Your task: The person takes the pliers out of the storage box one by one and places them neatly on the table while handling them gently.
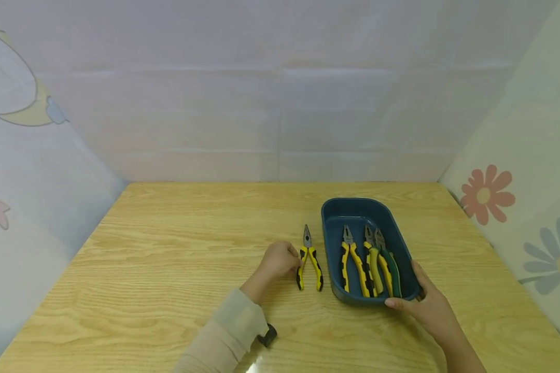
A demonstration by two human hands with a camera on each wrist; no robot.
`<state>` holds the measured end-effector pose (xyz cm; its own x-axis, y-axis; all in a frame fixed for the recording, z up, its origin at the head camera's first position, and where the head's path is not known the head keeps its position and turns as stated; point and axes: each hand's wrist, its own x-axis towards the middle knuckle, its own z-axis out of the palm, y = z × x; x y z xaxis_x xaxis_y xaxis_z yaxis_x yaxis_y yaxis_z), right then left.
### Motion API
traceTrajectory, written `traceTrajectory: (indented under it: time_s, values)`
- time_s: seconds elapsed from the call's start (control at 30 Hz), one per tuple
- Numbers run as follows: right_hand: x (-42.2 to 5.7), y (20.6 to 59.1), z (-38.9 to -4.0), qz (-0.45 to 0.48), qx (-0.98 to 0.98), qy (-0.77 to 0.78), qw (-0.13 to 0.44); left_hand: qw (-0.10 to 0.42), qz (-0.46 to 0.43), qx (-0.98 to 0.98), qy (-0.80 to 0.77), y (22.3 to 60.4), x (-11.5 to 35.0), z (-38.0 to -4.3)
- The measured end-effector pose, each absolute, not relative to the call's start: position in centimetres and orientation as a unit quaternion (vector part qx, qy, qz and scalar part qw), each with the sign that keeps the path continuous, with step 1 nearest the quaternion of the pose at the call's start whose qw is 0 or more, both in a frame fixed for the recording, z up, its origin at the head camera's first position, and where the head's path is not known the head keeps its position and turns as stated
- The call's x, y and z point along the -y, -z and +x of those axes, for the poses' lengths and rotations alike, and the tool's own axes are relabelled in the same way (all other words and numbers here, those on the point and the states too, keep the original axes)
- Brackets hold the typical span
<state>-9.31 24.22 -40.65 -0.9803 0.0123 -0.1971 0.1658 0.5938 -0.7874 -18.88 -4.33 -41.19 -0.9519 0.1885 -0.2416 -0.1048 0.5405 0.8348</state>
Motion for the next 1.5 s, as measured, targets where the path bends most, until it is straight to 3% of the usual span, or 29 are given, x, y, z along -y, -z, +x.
traceTrajectory:
  time_s: [1.03,1.5]
  values:
    - [-24.1,40.3,-9.2,0.041,-0.882,0.464,0.075,0.175,0.073,-0.783,-0.593,36.6,2.5,-17.7]
    - [-24.2,40.6,-9.3,0.04,-0.878,0.471,0.073,0.188,0.104,-0.772,-0.598,36.6,0.9,-17.3]
